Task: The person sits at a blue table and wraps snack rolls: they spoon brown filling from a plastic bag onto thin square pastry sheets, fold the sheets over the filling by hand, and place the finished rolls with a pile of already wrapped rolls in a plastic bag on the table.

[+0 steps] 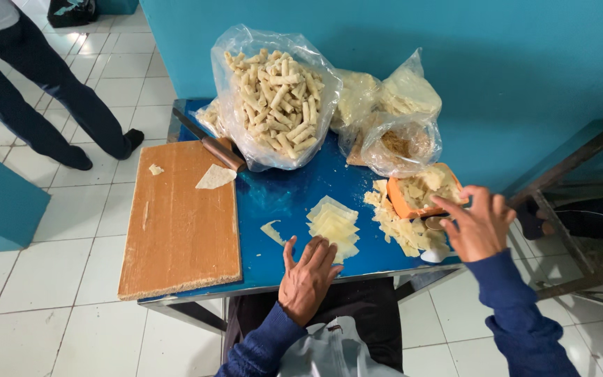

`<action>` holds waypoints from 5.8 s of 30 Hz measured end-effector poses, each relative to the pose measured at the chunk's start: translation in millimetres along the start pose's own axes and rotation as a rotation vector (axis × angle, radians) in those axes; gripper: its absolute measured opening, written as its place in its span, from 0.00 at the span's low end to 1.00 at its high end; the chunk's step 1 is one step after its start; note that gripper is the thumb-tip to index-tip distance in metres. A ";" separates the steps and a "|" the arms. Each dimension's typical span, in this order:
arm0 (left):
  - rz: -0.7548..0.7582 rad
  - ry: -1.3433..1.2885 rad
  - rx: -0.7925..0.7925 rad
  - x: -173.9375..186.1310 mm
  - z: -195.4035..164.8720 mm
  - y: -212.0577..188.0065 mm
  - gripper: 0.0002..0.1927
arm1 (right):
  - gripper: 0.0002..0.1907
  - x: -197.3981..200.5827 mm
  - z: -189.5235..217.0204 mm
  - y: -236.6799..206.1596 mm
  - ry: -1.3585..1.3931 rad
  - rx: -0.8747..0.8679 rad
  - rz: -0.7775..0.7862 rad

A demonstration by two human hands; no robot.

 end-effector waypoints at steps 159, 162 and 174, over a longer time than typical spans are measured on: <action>-0.015 0.102 0.081 -4.7 26.8 25.0 0.33 | 0.47 -71.1 160.7 45.1 -0.022 0.635 0.082; -0.013 0.100 0.081 -6.3 27.1 24.3 0.33 | 0.50 -70.7 163.4 54.2 -0.044 0.632 0.101; -0.036 0.094 0.076 -5.1 26.3 24.6 0.33 | 0.51 -64.9 155.3 53.2 0.507 0.374 0.119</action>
Point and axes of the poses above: each hand's wrist, its own y-axis towards the middle knuckle, its own x-axis out of the back of the hand, z = x × y, the point moved 6 cm from there along y, towards the middle knuckle, and after that the axes turned 10 degrees about -z, right-handed, at the moved point
